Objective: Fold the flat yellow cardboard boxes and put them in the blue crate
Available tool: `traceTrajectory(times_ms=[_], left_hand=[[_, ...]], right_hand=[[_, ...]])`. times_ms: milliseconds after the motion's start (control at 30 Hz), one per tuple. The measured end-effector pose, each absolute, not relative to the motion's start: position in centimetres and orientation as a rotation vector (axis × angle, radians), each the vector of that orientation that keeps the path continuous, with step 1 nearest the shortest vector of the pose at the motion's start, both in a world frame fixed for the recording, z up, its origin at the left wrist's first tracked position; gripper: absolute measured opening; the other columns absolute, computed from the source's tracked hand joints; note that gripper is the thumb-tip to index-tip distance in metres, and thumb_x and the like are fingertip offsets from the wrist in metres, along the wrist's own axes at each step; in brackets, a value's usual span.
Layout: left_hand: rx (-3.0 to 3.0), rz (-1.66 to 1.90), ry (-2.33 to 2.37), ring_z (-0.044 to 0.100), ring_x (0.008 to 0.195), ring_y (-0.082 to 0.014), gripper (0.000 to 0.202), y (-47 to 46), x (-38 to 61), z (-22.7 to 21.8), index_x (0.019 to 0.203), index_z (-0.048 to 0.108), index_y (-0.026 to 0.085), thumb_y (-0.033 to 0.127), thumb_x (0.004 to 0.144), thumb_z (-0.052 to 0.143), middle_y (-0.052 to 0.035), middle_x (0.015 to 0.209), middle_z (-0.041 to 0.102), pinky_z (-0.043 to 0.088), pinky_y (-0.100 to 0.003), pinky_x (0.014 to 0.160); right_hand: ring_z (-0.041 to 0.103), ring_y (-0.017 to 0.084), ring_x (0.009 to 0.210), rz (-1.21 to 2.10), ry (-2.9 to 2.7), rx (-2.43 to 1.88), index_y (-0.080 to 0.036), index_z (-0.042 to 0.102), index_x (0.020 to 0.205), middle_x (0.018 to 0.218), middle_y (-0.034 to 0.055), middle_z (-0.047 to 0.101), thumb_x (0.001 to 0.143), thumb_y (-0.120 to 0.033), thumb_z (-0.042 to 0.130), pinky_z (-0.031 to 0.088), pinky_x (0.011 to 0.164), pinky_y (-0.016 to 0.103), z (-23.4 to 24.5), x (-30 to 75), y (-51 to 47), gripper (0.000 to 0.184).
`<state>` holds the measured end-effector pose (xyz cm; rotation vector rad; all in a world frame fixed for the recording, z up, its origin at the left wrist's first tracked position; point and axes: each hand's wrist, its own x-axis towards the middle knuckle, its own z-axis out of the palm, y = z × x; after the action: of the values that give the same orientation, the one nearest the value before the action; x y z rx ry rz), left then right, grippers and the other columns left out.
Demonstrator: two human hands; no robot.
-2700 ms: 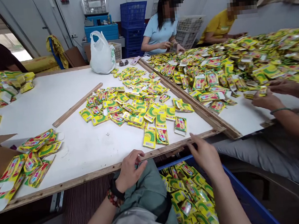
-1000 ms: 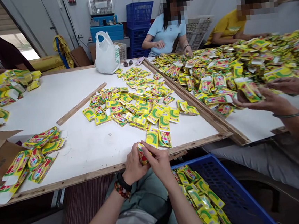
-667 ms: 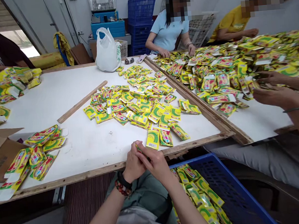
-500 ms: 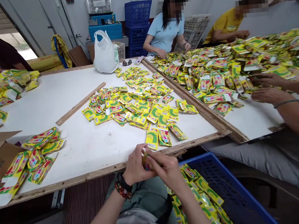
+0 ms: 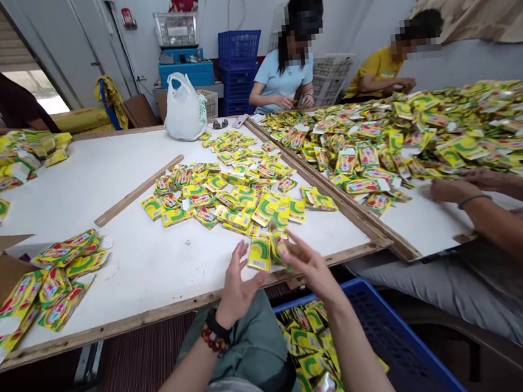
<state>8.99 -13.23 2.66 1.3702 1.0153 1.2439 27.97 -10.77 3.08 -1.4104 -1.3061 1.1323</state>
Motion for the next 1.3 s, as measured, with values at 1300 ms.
traceTrajectory(times_ms=[1300], left_hand=[[1.773,0.972,1.355,0.061,0.093,-0.027,0.052,-13.8,9.4,0.2,0.116,0.038,0.019,0.034,0.073,0.062,-0.0081,0.105,0.058,0.05,-0.04,0.076]], right_hand=[[0.063,0.021,0.099,1.326,-1.387,-1.265,-0.022,0.059,0.128,0.114,0.0053,0.068,0.079,-0.042,0.066,0.049,0.092,0.037,5.1,21.3,-14.5,0.054]])
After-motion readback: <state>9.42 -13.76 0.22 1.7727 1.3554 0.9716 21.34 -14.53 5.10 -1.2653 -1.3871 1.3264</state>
